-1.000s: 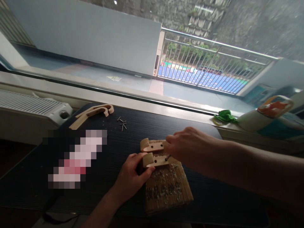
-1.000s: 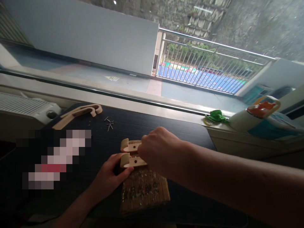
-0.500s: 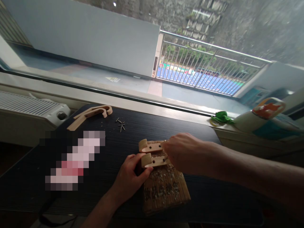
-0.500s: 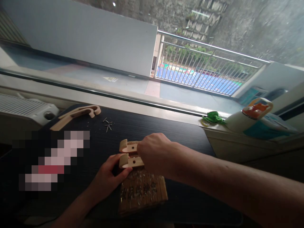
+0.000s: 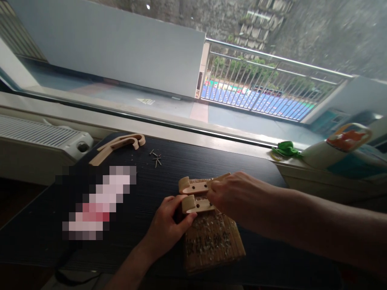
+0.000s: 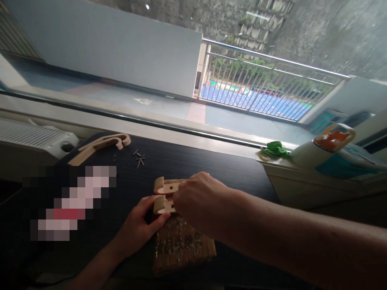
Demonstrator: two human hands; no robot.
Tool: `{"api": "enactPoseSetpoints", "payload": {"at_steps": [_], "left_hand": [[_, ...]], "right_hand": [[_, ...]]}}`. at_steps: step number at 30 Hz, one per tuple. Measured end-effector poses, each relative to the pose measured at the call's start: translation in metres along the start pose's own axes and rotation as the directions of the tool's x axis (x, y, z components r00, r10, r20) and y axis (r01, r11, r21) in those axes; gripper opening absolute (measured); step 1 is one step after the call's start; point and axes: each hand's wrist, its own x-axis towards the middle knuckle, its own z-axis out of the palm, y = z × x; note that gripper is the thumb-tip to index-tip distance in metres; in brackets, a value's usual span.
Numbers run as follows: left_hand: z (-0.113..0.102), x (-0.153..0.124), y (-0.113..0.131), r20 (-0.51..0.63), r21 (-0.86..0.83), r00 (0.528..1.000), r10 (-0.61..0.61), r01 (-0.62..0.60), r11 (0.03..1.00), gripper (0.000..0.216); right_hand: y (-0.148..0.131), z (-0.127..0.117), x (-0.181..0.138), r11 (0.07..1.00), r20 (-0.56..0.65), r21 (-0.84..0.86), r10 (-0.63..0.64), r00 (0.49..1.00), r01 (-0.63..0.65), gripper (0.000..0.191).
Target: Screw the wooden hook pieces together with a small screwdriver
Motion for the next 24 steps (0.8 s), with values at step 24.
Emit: {"api": "enactPoseSetpoints", "payload": {"at_steps": [24], "left_hand": [[0.001, 0.000, -0.003, -0.027, 0.014, 1.000, -0.015, 0.016, 1.000, 0.028]], "right_hand": [[0.009, 0.004, 0.005, 0.999, 0.020, 0.043, 0.013, 1.000, -0.014, 0.014]]}}
